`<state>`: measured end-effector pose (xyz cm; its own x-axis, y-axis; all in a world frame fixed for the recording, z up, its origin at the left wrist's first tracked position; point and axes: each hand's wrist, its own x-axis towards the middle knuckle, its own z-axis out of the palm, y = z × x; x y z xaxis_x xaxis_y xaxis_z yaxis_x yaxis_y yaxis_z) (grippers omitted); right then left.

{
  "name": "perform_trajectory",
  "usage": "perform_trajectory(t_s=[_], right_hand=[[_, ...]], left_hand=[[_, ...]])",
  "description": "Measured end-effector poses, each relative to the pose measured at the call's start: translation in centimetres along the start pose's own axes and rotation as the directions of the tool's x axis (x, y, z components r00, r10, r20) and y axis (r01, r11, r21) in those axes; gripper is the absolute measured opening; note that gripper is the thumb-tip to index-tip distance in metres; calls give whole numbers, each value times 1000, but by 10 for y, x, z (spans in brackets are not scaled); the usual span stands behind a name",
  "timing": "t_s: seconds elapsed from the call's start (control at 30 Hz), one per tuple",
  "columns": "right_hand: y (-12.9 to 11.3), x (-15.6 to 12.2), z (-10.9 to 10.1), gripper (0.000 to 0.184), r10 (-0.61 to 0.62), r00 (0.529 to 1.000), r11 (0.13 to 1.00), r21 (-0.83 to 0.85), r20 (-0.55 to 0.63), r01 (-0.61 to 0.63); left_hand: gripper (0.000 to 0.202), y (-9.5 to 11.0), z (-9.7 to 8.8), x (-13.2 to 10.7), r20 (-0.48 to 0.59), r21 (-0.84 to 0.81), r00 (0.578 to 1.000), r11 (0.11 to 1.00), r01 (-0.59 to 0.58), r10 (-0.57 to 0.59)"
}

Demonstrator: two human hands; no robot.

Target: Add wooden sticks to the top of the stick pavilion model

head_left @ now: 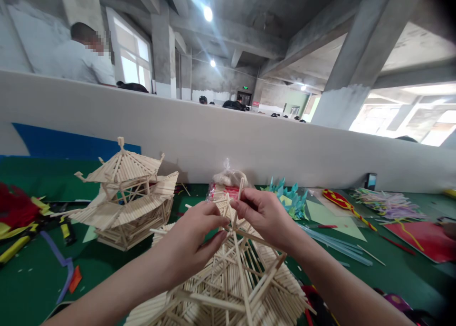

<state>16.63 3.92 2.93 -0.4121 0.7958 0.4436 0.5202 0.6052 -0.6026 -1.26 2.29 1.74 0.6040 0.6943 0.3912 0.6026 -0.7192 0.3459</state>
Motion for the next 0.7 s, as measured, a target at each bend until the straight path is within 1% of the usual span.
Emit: perform_trajectory(t_s=[0.2, 0.43, 0.7], right_hand=[[3, 2, 2, 23, 26, 1000, 998, 48, 9, -26], [5, 3, 1, 24, 39, 999, 997, 69, -2, -39], [3, 0, -1, 21, 21, 1000, 999, 41, 14, -22]], left_hand=[[22, -2, 2, -3, -12, -10, 1000, 1000, 2, -3], [23, -1, 1, -2, 4, -4, 1000, 1000, 14, -14], [22, -3, 2, -2, 1, 21, 1000, 1000, 4, -4]])
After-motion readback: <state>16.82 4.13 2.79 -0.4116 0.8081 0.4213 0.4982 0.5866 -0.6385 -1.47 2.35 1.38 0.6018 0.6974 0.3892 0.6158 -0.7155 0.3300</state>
